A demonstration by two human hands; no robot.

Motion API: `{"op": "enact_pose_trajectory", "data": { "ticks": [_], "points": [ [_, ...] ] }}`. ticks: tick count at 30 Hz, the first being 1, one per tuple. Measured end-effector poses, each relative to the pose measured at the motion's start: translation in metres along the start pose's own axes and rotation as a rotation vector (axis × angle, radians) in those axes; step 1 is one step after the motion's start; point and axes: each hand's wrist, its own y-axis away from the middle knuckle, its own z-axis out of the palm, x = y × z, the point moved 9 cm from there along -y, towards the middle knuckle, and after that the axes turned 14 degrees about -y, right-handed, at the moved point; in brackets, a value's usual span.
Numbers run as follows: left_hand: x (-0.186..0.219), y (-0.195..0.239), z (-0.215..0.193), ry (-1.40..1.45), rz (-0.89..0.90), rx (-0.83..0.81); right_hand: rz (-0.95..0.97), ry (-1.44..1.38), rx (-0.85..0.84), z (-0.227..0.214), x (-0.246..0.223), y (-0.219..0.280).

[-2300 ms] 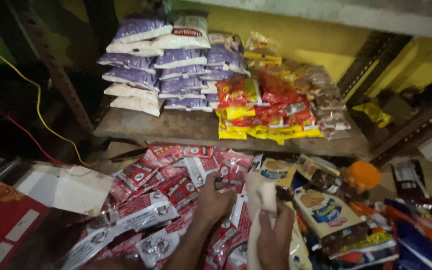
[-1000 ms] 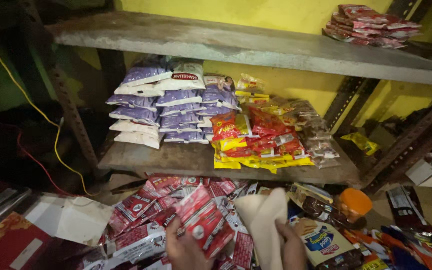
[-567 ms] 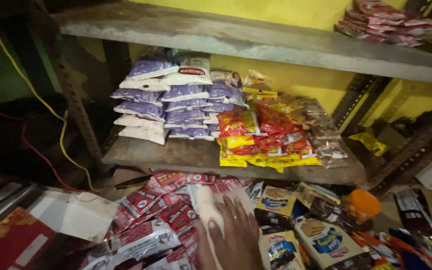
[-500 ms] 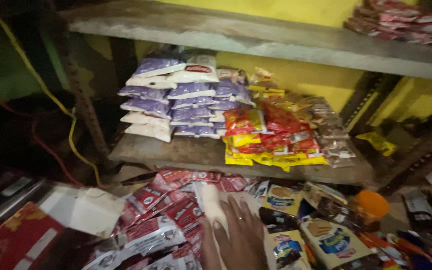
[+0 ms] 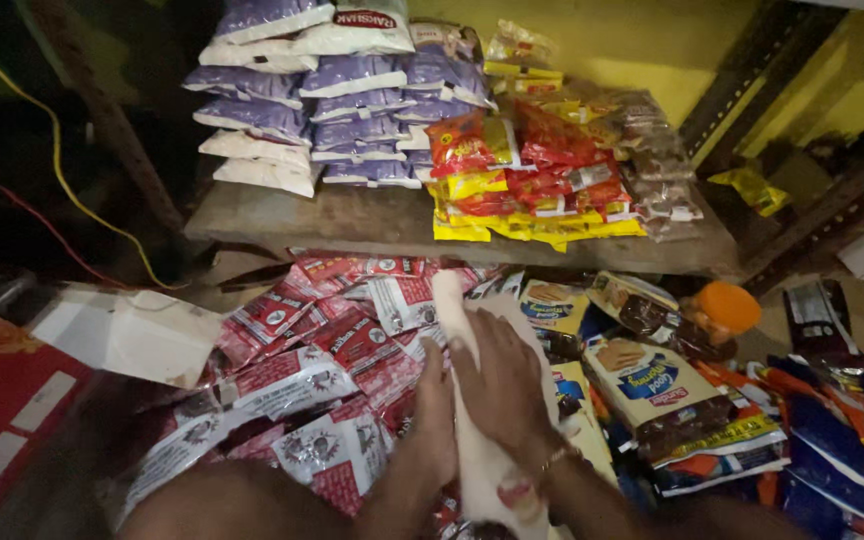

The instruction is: The person organizes multiple small packets of a product into a stack on a shelf by hand, using a piece of cardboard to support the items.

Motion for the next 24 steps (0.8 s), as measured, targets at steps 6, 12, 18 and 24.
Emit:
{"op": "enact_pose_trajectory", "data": {
  "ticks": [6,12,18,24],
  "points": [
    [-0.016,-0.042,-0.049,0.055,0.080,-0.028,-0.086,-0.060,0.092,-0.001,-0.017,0.001],
    [0.014,-0.068,-0.084,0.012,0.434,-0.111,-0.202,-0.058,0.025,0.028,-0.036,0.058],
    [0.009,-0.035,-0.030,0.107,0.204,-0.222,-0.177,0.207,0.002,0.021,-0.013,0.017],
    [-0.009,-0.020,-0.019,0.051,0.061,-0.038,-0.020,-0.020,0.048,0.001,0.016,-0.033]
  ]
}}
